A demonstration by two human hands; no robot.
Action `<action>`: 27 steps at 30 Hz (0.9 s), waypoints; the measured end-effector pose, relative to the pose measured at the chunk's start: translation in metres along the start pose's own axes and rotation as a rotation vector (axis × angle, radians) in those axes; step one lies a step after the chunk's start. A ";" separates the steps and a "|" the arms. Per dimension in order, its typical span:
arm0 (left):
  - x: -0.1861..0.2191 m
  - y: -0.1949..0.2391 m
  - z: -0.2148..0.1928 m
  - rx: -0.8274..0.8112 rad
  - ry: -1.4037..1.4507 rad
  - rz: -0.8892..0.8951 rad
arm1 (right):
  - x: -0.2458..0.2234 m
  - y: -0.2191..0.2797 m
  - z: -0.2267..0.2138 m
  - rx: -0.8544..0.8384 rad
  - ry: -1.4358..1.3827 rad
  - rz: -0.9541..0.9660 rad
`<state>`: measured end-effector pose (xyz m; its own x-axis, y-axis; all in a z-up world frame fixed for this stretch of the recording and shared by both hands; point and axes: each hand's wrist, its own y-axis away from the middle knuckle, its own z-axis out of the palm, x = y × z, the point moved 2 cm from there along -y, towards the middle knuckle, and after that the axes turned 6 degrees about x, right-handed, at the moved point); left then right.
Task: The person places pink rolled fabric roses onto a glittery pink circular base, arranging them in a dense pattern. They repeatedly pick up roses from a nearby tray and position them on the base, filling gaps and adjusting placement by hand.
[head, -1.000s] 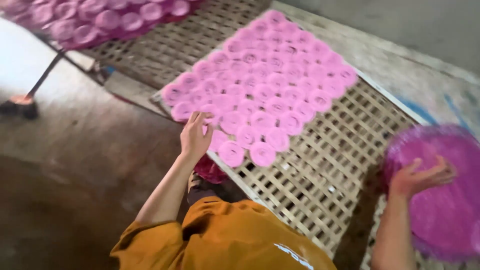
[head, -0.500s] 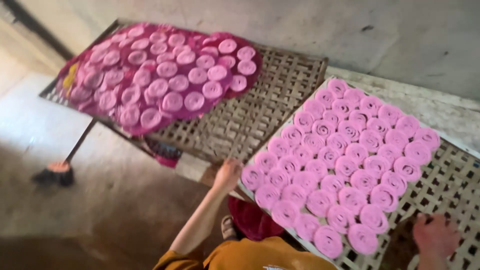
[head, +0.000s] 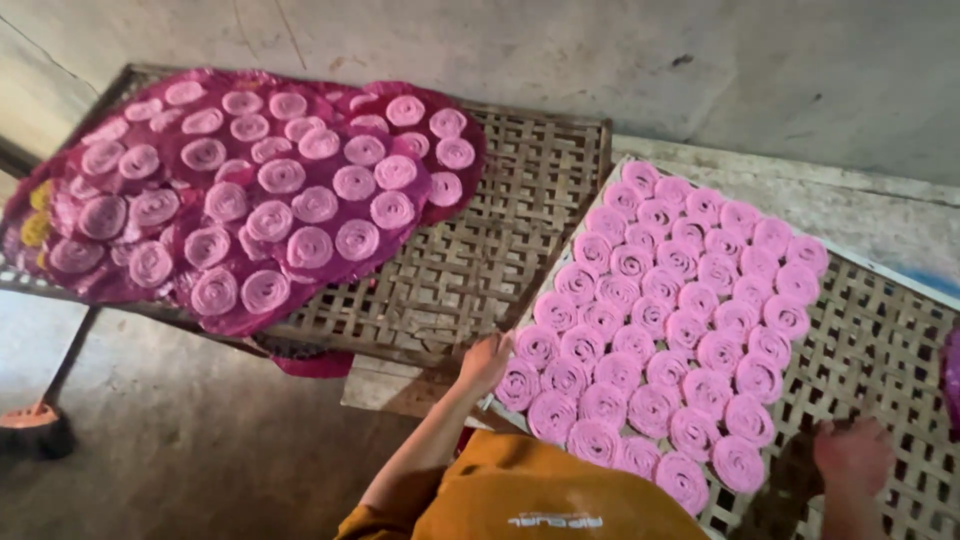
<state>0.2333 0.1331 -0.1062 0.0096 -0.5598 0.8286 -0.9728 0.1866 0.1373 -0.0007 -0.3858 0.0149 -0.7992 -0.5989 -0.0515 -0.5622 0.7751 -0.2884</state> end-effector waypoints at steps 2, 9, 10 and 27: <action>-0.003 0.005 0.001 -0.041 0.136 -0.101 | 0.001 0.012 0.000 0.084 0.016 0.048; 0.017 0.011 -0.014 -0.085 0.312 -0.077 | 0.008 -0.015 0.010 -0.098 -0.030 0.035; 0.017 0.015 -0.013 -0.059 0.342 -0.067 | 0.010 -0.023 0.011 -0.111 -0.020 -0.012; -0.090 -0.047 -0.120 0.214 0.485 -0.049 | -0.116 -0.050 0.036 -0.254 -0.103 0.018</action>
<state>0.3059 0.2714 -0.1219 0.1132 -0.1165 0.9867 -0.9935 -0.0279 0.1107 0.1277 -0.3626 0.0007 -0.7911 -0.5916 -0.1553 -0.5936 0.8038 -0.0383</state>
